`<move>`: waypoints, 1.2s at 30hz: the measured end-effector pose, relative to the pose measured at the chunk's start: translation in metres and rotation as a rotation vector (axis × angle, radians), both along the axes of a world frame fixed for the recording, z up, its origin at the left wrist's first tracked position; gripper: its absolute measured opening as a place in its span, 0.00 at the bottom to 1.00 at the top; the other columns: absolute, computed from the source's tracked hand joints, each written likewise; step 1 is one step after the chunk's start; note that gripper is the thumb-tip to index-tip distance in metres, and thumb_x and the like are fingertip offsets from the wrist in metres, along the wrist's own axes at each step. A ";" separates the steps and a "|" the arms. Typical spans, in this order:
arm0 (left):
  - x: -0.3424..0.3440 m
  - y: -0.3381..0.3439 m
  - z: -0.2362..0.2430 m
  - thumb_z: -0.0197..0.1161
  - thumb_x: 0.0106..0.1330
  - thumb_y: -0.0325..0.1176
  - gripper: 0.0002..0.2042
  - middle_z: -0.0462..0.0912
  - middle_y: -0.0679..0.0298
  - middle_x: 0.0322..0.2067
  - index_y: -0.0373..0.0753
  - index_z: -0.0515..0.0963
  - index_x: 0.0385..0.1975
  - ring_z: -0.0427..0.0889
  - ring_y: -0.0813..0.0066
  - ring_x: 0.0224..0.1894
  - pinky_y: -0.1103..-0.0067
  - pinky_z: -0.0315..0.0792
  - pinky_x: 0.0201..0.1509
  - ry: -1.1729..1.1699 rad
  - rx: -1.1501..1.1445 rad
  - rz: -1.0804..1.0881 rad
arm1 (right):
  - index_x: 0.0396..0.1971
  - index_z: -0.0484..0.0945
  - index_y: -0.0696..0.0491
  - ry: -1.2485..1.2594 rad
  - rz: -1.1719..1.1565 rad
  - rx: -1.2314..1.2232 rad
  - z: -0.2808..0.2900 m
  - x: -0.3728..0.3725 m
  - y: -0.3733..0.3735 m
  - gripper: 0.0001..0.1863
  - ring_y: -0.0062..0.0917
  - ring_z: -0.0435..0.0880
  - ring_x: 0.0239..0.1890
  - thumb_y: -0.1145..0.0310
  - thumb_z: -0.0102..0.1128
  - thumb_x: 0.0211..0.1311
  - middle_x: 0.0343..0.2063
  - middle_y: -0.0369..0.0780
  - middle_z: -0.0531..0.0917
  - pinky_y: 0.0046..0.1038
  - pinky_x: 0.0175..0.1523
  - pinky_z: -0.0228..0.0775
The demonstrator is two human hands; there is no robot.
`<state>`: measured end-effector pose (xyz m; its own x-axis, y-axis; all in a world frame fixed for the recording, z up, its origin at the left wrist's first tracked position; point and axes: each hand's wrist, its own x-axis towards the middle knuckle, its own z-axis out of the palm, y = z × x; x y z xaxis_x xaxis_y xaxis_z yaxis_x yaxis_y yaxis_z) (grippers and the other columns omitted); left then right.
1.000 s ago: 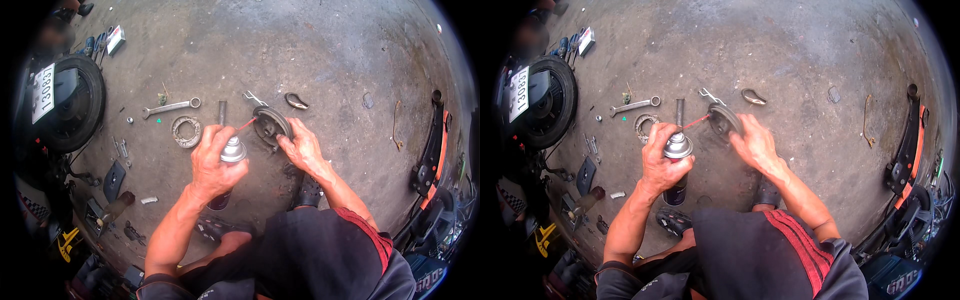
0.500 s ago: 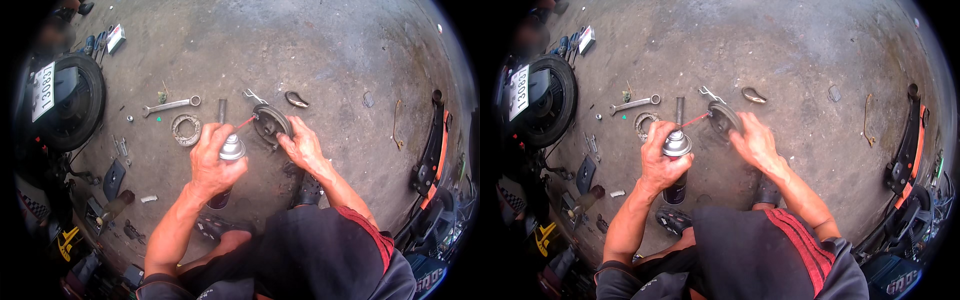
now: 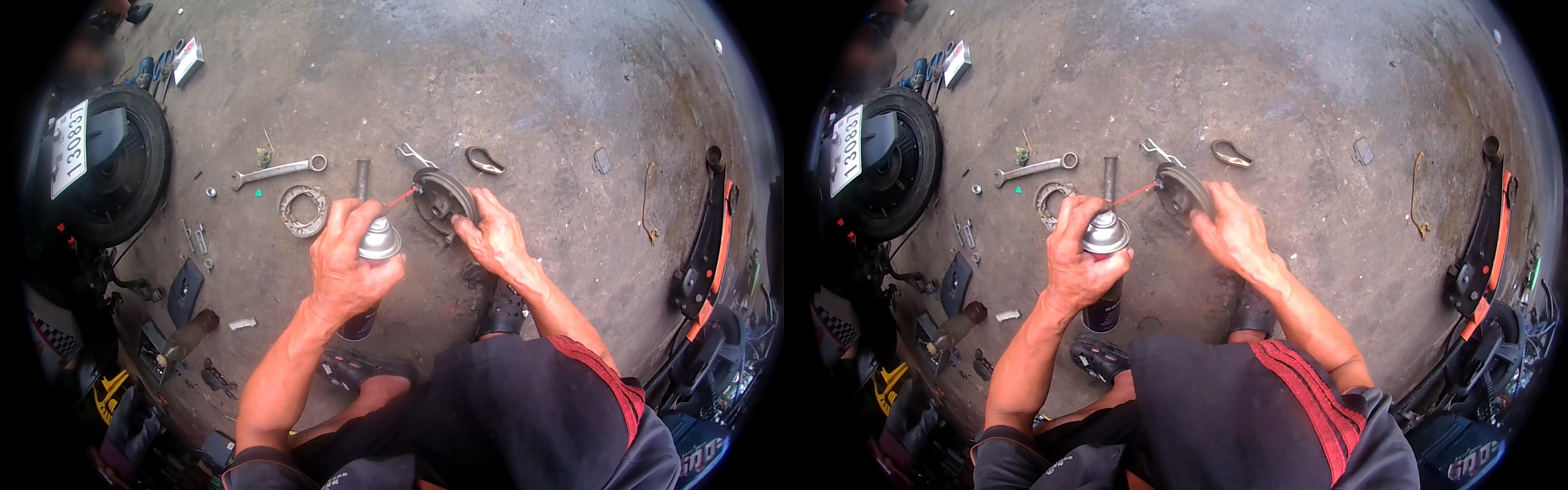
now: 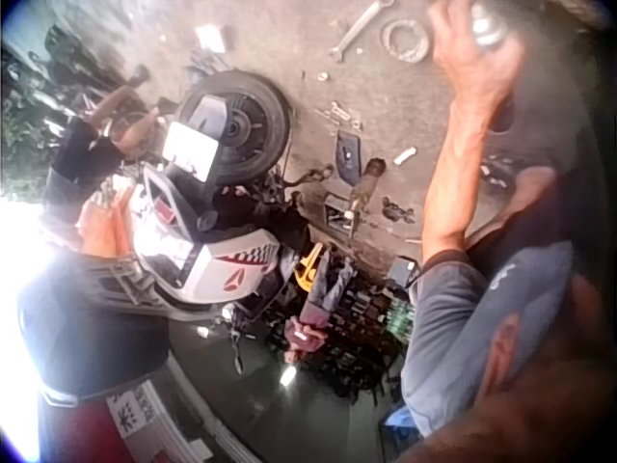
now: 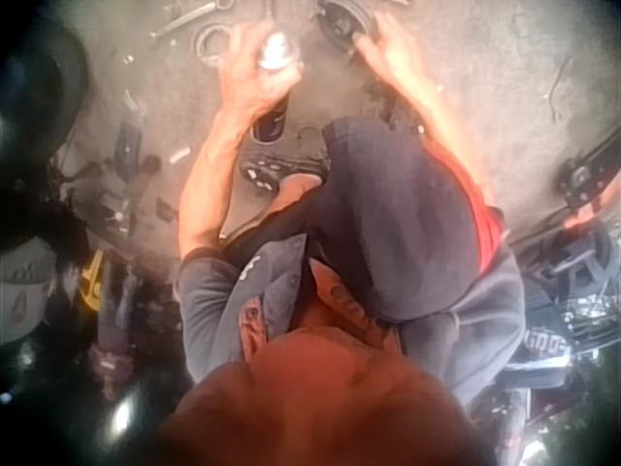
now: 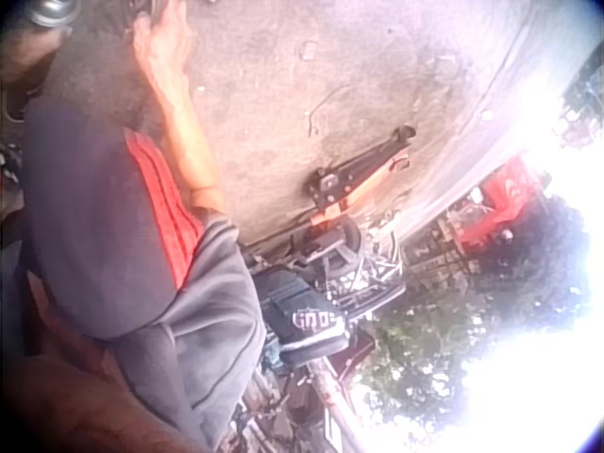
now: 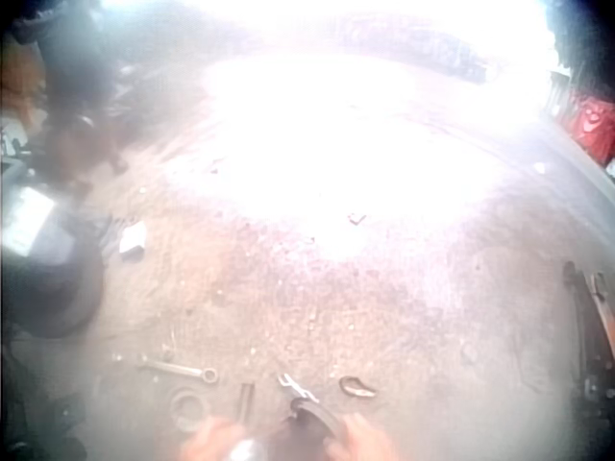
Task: The person cleans and adjusts a brake shoe assembly by spraying it with cleaner and tapping parts with a metal rod.
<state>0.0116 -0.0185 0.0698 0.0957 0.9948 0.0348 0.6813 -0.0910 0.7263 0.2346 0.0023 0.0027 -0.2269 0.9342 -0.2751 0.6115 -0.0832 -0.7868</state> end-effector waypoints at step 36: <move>-0.003 0.001 0.025 0.69 0.36 0.27 0.27 0.74 0.55 0.38 0.40 0.73 0.43 0.81 0.62 0.32 0.71 0.77 0.32 -0.119 0.070 -0.035 | 0.36 0.72 0.58 0.904 -0.745 -1.075 0.017 0.004 0.000 0.10 0.23 0.72 0.14 0.66 0.50 0.60 0.25 0.42 0.78 0.18 0.11 0.55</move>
